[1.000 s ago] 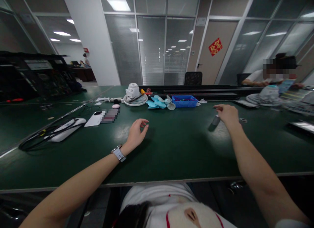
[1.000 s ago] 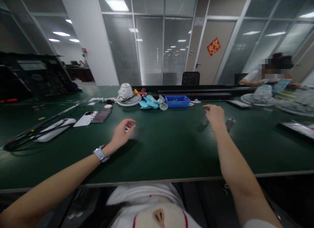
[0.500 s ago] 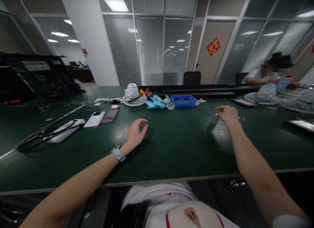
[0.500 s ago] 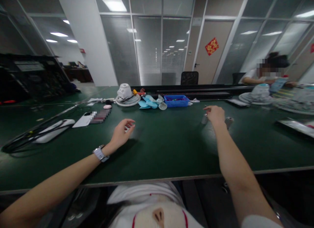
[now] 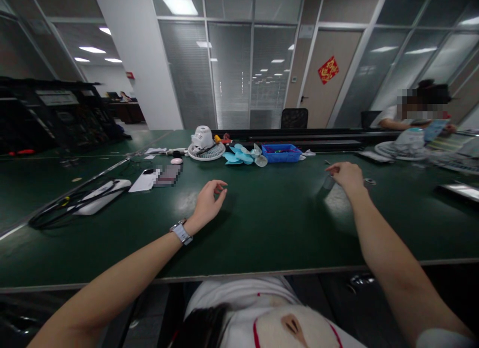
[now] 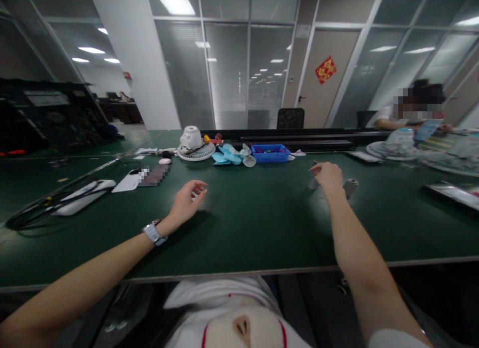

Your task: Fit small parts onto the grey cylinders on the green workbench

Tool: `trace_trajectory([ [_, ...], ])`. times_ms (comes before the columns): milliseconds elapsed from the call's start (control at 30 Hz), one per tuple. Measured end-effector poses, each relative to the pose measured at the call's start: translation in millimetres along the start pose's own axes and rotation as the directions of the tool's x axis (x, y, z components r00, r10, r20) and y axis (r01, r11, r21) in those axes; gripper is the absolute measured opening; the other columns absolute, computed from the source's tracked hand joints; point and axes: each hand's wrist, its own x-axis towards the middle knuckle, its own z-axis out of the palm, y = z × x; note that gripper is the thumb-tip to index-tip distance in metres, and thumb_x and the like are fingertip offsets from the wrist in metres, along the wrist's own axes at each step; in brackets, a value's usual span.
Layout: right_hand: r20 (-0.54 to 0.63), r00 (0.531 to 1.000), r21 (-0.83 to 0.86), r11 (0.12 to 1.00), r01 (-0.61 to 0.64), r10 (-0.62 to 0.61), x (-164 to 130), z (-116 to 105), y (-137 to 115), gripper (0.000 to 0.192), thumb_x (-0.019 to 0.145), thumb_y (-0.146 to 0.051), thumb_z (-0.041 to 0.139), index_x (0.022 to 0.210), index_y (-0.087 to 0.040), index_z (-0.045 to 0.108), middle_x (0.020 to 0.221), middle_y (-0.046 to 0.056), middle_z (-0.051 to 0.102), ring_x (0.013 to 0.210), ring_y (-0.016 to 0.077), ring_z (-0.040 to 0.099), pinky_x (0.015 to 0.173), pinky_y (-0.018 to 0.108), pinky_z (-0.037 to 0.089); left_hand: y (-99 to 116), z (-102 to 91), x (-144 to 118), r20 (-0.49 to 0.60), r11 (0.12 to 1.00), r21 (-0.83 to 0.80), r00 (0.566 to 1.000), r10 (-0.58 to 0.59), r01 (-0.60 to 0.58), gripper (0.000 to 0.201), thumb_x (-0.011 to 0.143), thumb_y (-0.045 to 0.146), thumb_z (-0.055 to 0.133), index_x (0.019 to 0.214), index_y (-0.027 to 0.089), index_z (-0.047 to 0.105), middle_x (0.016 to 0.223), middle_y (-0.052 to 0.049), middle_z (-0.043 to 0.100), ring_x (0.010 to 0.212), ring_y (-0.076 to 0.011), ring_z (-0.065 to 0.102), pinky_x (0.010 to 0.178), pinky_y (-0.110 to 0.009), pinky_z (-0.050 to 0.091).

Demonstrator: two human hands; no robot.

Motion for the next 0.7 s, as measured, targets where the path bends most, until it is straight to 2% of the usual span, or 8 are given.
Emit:
trace_trajectory([
  [233,0.077,0.99,-0.048,0.992,-0.112,0.116,0,-3,-3,0.028,0.08,-0.016,0.059,0.098,-0.022,0.079,0.104,0.013,0.072,0.08,0.0204,0.059,0.07,0.032,0.039,-1,0.2,0,-0.001,1.0,-0.006,1.0,0.006,-0.006,0.021,0.091,0.029,0.054,0.109,0.02,0.06,0.098,-0.005,0.063,0.083,-0.0169,0.061,0.074,-0.032,0.052],
  [367,0.1,0.985,-0.083,0.988,-0.134,0.142,-1,-5,-7,0.03,0.083,-0.019,0.057,0.102,-0.026,0.079,0.109,0.012,0.071,0.086,0.0216,0.061,0.072,0.032,0.041,-1,1.0,0,-0.001,1.0,-0.007,1.0,0.007,-0.007,0.021,0.091,0.029,0.054,0.109,0.02,0.06,0.099,-0.005,0.063,0.083,-0.0165,0.061,0.074,-0.031,0.051],
  [600,-0.019,0.969,-0.104,0.963,-0.247,0.246,-7,-9,-18,0.031,0.089,-0.025,0.053,0.109,-0.028,0.076,0.111,0.013,0.07,0.096,0.0252,0.064,0.078,0.032,0.043,-2,-7.8,7,-0.069,1.0,-0.001,0.998,-0.002,0.002,0.022,0.088,0.025,0.055,0.109,0.02,0.061,0.098,-0.005,0.063,0.084,-0.0169,0.06,0.076,-0.032,0.051],
  [700,-0.016,0.965,-0.095,0.96,-0.263,0.263,-6,-8,-15,0.031,0.091,-0.029,0.052,0.112,-0.029,0.075,0.113,0.015,0.068,0.1,0.0267,0.063,0.081,0.035,0.044,-4,-16.3,13,-0.125,0.999,0.016,0.992,-0.03,0.033,0.023,0.085,0.02,0.054,0.106,0.019,0.062,0.098,-0.006,0.063,0.085,-0.0174,0.06,0.076,-0.032,0.05],
])
